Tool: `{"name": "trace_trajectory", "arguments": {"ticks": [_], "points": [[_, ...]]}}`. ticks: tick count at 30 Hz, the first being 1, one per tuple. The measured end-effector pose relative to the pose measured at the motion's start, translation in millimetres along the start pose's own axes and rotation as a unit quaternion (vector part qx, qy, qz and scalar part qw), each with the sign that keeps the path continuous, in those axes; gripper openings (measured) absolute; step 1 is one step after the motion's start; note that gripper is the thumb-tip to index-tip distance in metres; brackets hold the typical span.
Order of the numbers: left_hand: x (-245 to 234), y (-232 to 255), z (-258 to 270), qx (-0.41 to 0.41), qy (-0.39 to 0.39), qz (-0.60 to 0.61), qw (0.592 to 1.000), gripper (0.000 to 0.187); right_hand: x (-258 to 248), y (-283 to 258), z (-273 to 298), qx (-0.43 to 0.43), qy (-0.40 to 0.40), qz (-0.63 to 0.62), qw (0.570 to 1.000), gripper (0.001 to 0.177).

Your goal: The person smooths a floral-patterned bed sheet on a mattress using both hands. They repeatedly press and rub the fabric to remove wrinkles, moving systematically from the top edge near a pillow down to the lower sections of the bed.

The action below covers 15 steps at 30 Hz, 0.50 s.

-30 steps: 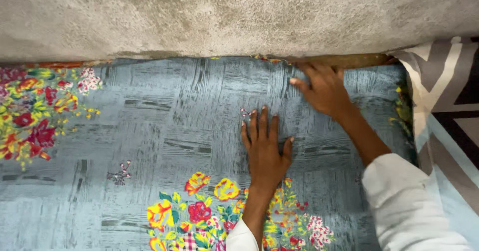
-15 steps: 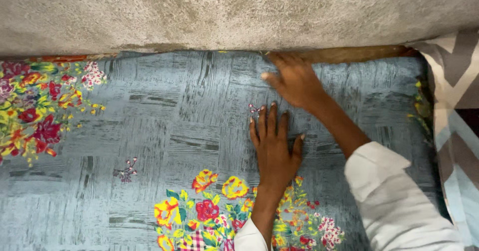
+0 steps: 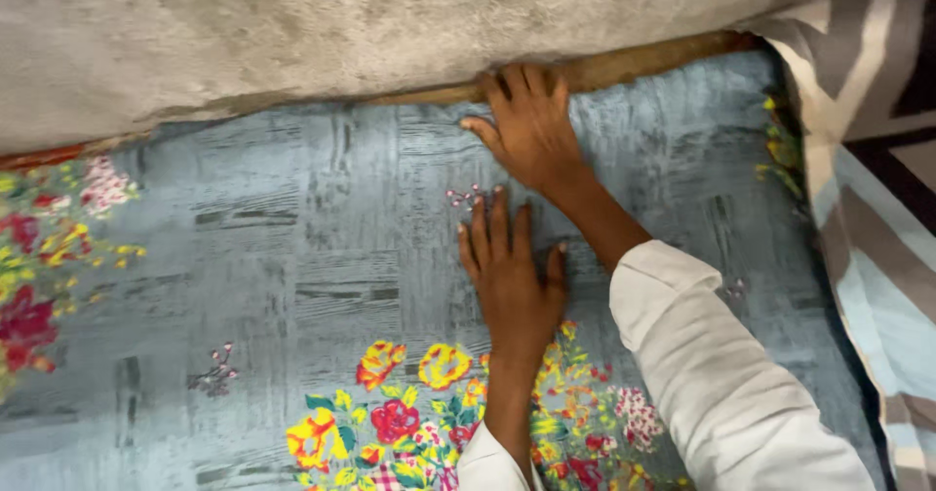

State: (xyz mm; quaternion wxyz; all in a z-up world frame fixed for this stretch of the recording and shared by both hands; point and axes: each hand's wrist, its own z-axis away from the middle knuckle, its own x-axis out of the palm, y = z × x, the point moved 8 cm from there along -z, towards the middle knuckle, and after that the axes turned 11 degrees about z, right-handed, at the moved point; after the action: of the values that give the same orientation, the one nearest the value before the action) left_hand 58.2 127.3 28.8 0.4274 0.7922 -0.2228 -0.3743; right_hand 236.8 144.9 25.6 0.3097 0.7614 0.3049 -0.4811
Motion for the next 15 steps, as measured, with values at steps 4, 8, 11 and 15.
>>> {"name": "trace_trajectory", "arguments": {"ticks": [4, 8, 11, 15], "points": [[-1.2, -0.9, 0.5, -0.012, -0.007, 0.004, 1.0, 0.054, -25.3, 25.7, 29.1, 0.033, -0.027, 0.066, 0.997, 0.064], [-2.1, 2.1, 1.0, -0.015, -0.003, 0.001, 1.0, 0.052, -44.3, 65.9, 83.7, 0.111, -0.003, 0.062, 0.992, 0.065], [1.0, 5.0, 0.9, -0.004, -0.002, -0.02, 1.0, 0.055, -16.0, 86.2, 73.0, 0.131, -0.062, 0.048, 0.988, 0.069], [6.5, 5.5, 4.5, 0.006, -0.018, -0.038, 0.999, 0.056, -12.4, 94.8, 66.4, 0.117, -0.075, 0.028, 0.99, 0.07]]}}
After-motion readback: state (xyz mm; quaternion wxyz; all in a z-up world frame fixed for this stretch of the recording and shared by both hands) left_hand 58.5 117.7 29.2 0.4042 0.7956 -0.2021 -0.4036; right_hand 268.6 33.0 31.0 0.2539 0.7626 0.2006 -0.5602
